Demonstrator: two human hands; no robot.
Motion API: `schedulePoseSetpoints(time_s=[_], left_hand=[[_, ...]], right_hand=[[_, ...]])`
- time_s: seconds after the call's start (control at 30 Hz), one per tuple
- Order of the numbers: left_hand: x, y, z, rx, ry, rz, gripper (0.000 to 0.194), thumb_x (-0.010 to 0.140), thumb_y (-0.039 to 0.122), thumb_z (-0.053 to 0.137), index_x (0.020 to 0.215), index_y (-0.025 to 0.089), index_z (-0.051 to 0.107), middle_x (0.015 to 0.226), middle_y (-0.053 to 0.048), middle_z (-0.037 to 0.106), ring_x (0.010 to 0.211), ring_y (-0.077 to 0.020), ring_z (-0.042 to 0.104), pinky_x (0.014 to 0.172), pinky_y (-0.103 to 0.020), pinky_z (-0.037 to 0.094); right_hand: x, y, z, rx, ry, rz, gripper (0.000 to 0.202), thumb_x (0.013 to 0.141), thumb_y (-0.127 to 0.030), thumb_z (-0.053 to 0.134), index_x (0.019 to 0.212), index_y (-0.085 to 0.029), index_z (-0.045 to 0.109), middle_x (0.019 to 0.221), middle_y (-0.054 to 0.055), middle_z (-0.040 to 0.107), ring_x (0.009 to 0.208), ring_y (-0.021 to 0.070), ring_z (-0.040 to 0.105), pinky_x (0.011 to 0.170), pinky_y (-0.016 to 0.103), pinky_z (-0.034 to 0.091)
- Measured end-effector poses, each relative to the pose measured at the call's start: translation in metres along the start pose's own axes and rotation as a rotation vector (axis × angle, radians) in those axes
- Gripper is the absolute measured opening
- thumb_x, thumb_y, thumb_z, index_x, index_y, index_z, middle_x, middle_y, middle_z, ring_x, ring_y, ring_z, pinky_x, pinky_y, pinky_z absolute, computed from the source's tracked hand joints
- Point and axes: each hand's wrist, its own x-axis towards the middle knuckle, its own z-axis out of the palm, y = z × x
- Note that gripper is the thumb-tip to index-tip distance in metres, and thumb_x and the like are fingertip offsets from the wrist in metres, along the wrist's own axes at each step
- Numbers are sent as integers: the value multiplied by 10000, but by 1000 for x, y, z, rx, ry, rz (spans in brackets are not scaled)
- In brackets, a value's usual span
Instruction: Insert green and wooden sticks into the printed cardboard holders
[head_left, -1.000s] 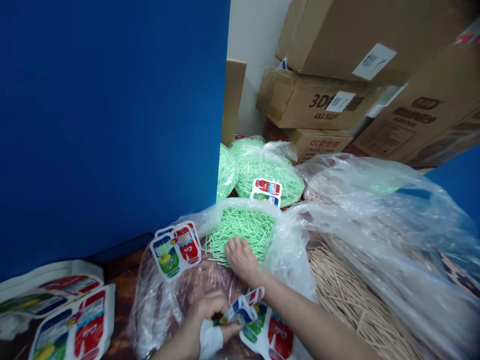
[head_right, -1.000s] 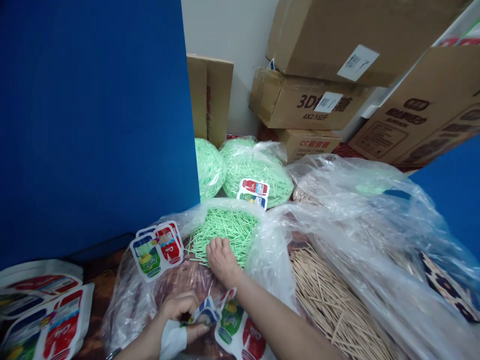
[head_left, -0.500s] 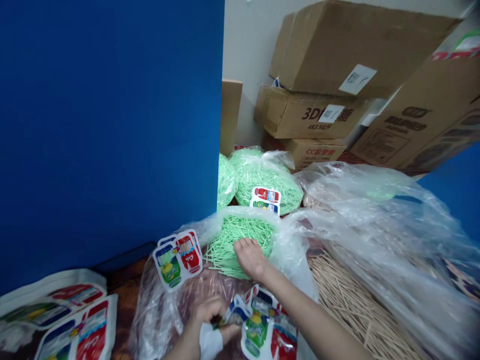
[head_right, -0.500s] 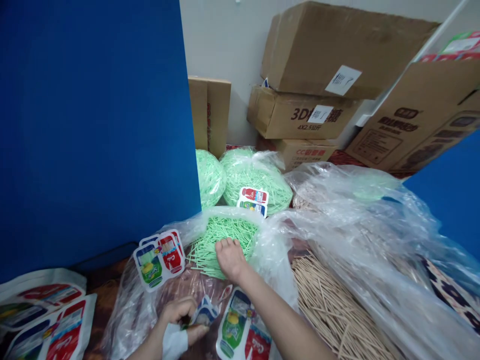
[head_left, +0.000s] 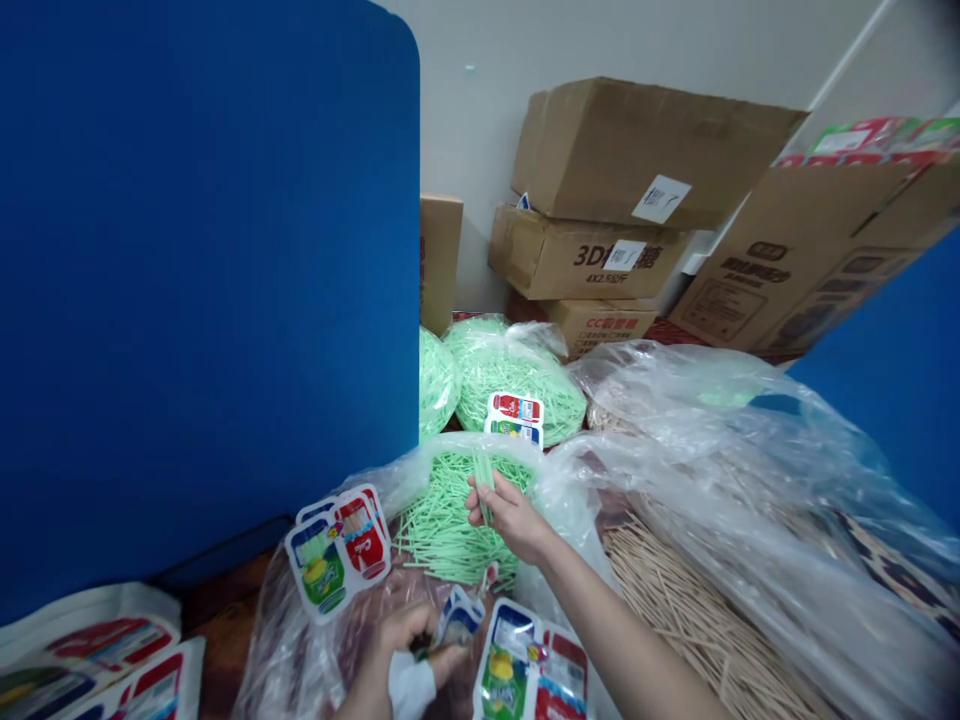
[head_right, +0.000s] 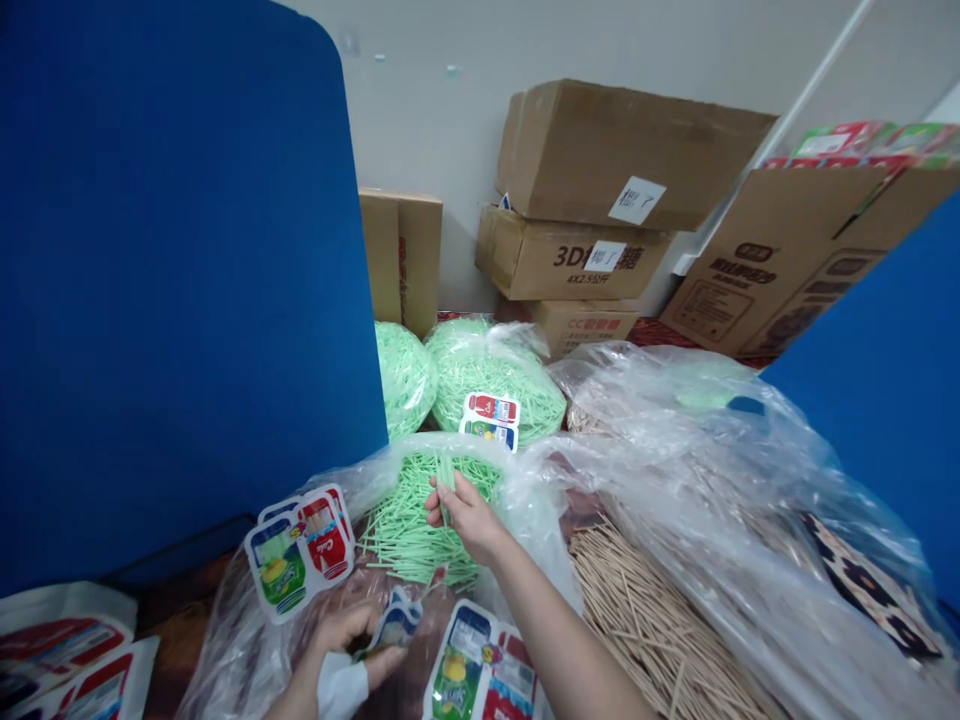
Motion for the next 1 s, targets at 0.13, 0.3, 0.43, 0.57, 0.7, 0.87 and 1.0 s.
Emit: schedulePoseSetpoints(time_s=[0.13, 0.3, 0.43, 0.57, 0.7, 0.87, 1.0], left_hand=[[2, 5, -3, 1, 0, -4, 300, 721, 253, 648, 545, 183, 415, 545, 53, 387, 504, -93, 339, 462, -211, 278], [7, 24, -8, 21, 2, -69, 321, 739, 233, 650, 550, 184, 397, 567, 50, 392, 542, -106, 385, 502, -212, 309], [15, 41, -11, 93, 52, -98, 323, 773, 253, 654, 570, 186, 412, 586, 48, 413, 568, -117, 410, 527, -215, 319], [26, 52, -12, 126, 75, -85, 311, 822, 282, 635, 612, 194, 424, 622, 41, 451, 608, -135, 453, 564, -226, 336], [35, 59, -9, 155, 66, 5, 214, 863, 207, 566, 688, 203, 444, 688, 25, 500, 659, -152, 487, 615, -245, 362], [41, 68, -4, 157, 72, 57, 162, 878, 194, 556, 730, 200, 493, 695, 23, 525, 648, -154, 503, 619, -251, 367], [41, 70, -2, 136, 49, 60, 120, 876, 161, 541, 763, 194, 520, 727, 10, 546, 679, -164, 524, 639, -261, 374]], right_hand=[[-2, 0, -3, -214, 6, -80, 350, 862, -565, 507, 903, -218, 518, 832, 30, 665, 700, 176, 650, 678, 350, 520], [2, -3, -13, -579, 144, -232, 262, 885, -481, 449, 797, -234, 449, 801, 49, 645, 781, 229, 644, 753, 421, 505], [-7, -27, -9, -480, 209, -280, 259, 917, -471, 420, 885, -220, 473, 805, 38, 614, 865, 223, 624, 849, 433, 474], [-33, -58, 16, 28, 235, -348, 290, 928, -486, 450, 1059, -229, 484, 757, -21, 511, 745, 167, 603, 820, 403, 501], [-57, -68, 41, 109, 220, -397, 236, 947, -446, 450, 1012, -229, 517, 777, -6, 510, 828, 184, 601, 851, 406, 490], [-68, -60, 53, -107, 280, -516, 240, 998, -393, 342, 931, -236, 510, 779, 2, 539, 963, 188, 565, 961, 407, 408], [-68, -55, 57, -192, 328, -545, 244, 1003, -393, 317, 931, -248, 501, 791, 6, 561, 1047, 192, 530, 987, 408, 379]])
